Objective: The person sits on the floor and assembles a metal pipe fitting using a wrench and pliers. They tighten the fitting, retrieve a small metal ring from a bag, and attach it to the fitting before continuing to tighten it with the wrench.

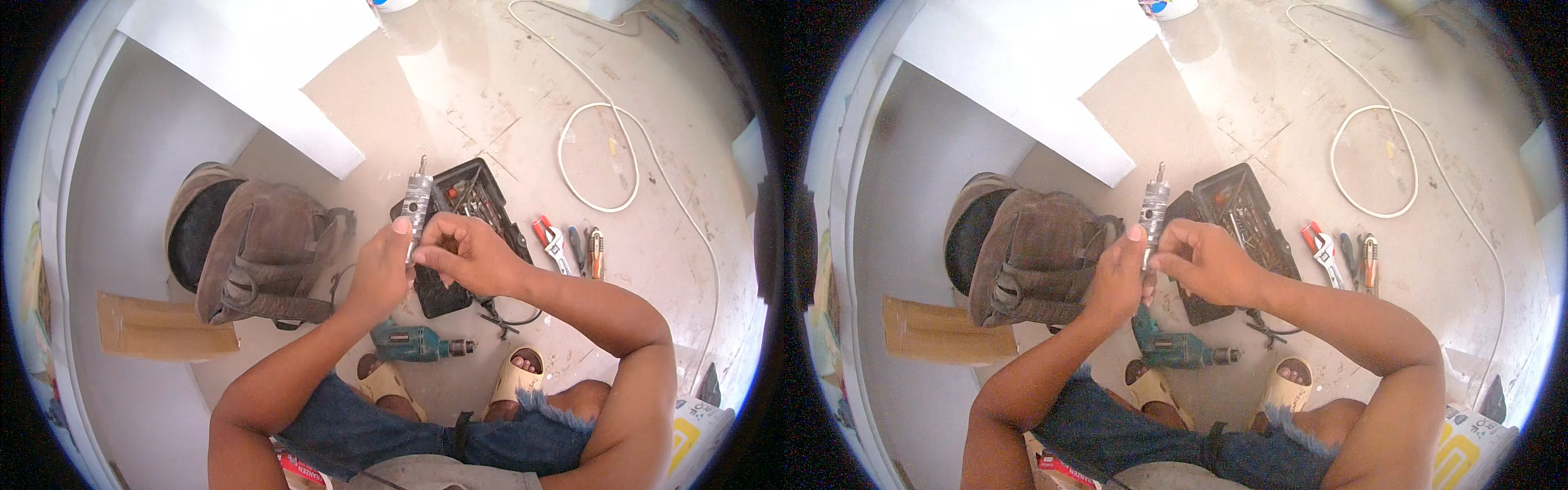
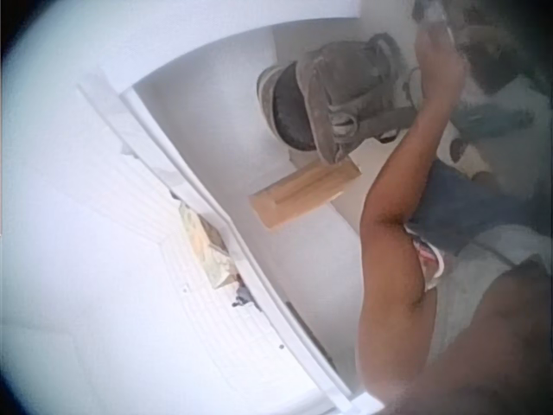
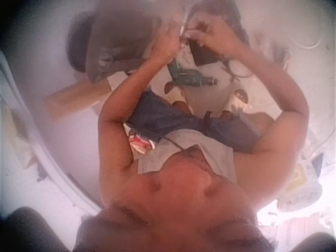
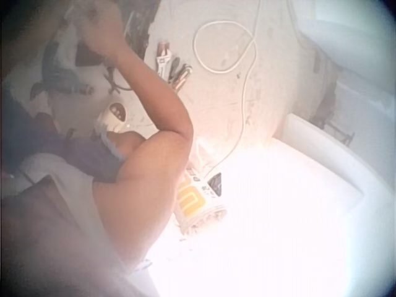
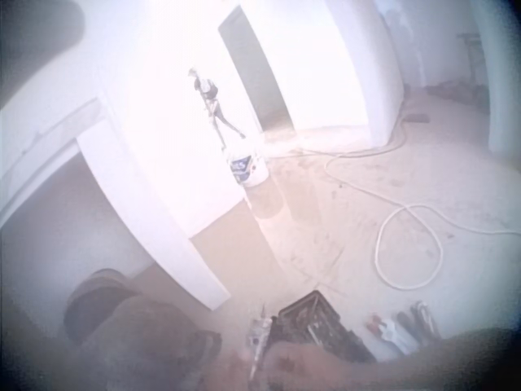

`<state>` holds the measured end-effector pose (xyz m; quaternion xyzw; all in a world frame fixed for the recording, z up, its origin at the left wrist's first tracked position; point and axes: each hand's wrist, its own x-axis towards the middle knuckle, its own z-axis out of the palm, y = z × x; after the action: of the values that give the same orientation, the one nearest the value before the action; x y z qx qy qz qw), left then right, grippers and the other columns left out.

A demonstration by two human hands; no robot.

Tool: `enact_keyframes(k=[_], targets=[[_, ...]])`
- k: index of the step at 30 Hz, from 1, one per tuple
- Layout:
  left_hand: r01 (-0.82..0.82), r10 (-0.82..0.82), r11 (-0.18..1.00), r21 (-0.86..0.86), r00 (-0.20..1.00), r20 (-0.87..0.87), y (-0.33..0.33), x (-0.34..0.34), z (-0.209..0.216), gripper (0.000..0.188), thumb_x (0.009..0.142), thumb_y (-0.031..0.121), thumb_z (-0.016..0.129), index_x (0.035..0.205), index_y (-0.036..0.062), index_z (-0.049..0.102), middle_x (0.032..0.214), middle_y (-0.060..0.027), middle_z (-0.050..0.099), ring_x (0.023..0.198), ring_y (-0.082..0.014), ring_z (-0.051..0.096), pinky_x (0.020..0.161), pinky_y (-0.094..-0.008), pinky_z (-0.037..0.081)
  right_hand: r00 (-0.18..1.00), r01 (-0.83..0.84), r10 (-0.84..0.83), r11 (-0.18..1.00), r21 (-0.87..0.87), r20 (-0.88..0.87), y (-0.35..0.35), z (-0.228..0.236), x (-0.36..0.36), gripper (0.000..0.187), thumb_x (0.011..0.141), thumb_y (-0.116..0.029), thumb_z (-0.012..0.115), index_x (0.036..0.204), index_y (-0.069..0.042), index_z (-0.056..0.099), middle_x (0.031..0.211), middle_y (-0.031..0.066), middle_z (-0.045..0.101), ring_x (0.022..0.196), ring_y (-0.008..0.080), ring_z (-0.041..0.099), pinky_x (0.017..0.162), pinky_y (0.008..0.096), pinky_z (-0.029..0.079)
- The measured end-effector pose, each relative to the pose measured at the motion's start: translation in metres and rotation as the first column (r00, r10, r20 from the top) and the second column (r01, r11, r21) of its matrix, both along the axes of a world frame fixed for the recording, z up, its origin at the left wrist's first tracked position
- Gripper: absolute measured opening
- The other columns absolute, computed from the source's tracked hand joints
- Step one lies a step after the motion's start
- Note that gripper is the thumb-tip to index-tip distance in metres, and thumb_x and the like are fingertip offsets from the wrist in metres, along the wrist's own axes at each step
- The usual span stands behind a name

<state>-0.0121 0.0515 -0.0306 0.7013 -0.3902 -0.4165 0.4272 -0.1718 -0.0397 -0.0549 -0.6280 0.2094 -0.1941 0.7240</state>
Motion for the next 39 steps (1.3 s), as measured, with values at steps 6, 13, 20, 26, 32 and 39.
enact_keyframes(k=[6,13,20,26,32,39], targets=[[0.187,-0.166,0.976,0.109,0.969,-0.181,0.000,0.011,0.009,0.054,0.107,0.054,0.043,0.098,0.0037,0.060,0.070,-0.0006,0.055,0.052,-0.0085,0.049,0.044,-0.0262,0.038,0.965,0.112,-0.183,0.936,0.333,0.189,-0.024,-0.007,-0.004,0.026,0.094,-0.022,0.073,0.101,-0.001,0.060,0.087,0.0054,0.065,0.073,0.0107,0.063,0.058,0.0268,0.051],[0.330,-0.239,0.935,0.130,0.857,-0.456,-0.005,0.014,0.018,0.032,0.095,0.022,0.070,0.116,-0.0026,0.066,0.098,-0.0060,0.070,0.076,-0.0148,0.066,0.069,-0.0291,0.054,0.977,0.039,-0.083,0.974,0.224,0.194,-0.032,0.003,-0.012,0.042,0.095,-0.027,0.074,0.117,0.003,0.056,0.090,0.0085,0.067,0.074,0.0133,0.065,0.062,0.0277,0.055],[0.333,-0.281,0.928,0.166,0.919,-0.276,-0.012,0.020,0.016,0.039,0.088,0.017,0.080,0.116,-0.0057,0.065,0.100,-0.0086,0.072,0.084,-0.0139,0.068,0.077,-0.0281,0.057,0.947,-0.081,-0.095,0.855,0.512,0.308,-0.035,-0.005,-0.016,0.040,0.094,-0.024,0.074,0.120,0.000,0.054,0.095,0.0101,0.067,0.073,0.0143,0.066,0.067,0.0301,0.058],[0.335,-0.302,0.923,0.191,0.936,-0.181,-0.008,0.023,0.017,0.038,0.088,0.017,0.079,0.117,-0.0056,0.067,0.099,-0.0067,0.072,0.085,-0.0111,0.066,0.077,-0.0263,0.054,0.953,-0.052,-0.109,0.861,0.505,0.284,-0.030,-0.004,-0.013,0.052,0.095,-0.026,0.072,0.130,0.007,0.051,0.100,0.0132,0.067,0.076,0.0158,0.067,0.071,0.0310,0.059],[0.317,-0.303,0.929,0.193,0.948,-0.098,-0.009,0.019,0.018,0.037,0.091,0.020,0.077,0.117,-0.0041,0.068,0.098,-0.0044,0.071,0.082,-0.0093,0.063,0.076,-0.0254,0.052,0.998,0.052,-0.057,0.951,0.305,0.008,-0.042,-0.014,-0.018,0.052,0.094,-0.029,0.073,0.127,0.007,0.054,0.095,0.0133,0.069,0.072,0.0159,0.067,0.068,0.0297,0.060],[0.300,-0.278,0.932,0.201,0.952,-0.130,-0.006,0.019,0.014,0.035,0.092,0.021,0.076,0.116,-0.0022,0.069,0.095,-0.0029,0.070,0.081,-0.0084,0.062,0.075,-0.0247,0.050,0.999,0.035,-0.040,0.984,0.176,0.024,-0.041,-0.015,-0.018,0.062,0.090,-0.047,0.075,0.114,0.009,0.061,0.083,0.0119,0.068,0.062,0.0151,0.066,0.061,0.0264,0.057]])
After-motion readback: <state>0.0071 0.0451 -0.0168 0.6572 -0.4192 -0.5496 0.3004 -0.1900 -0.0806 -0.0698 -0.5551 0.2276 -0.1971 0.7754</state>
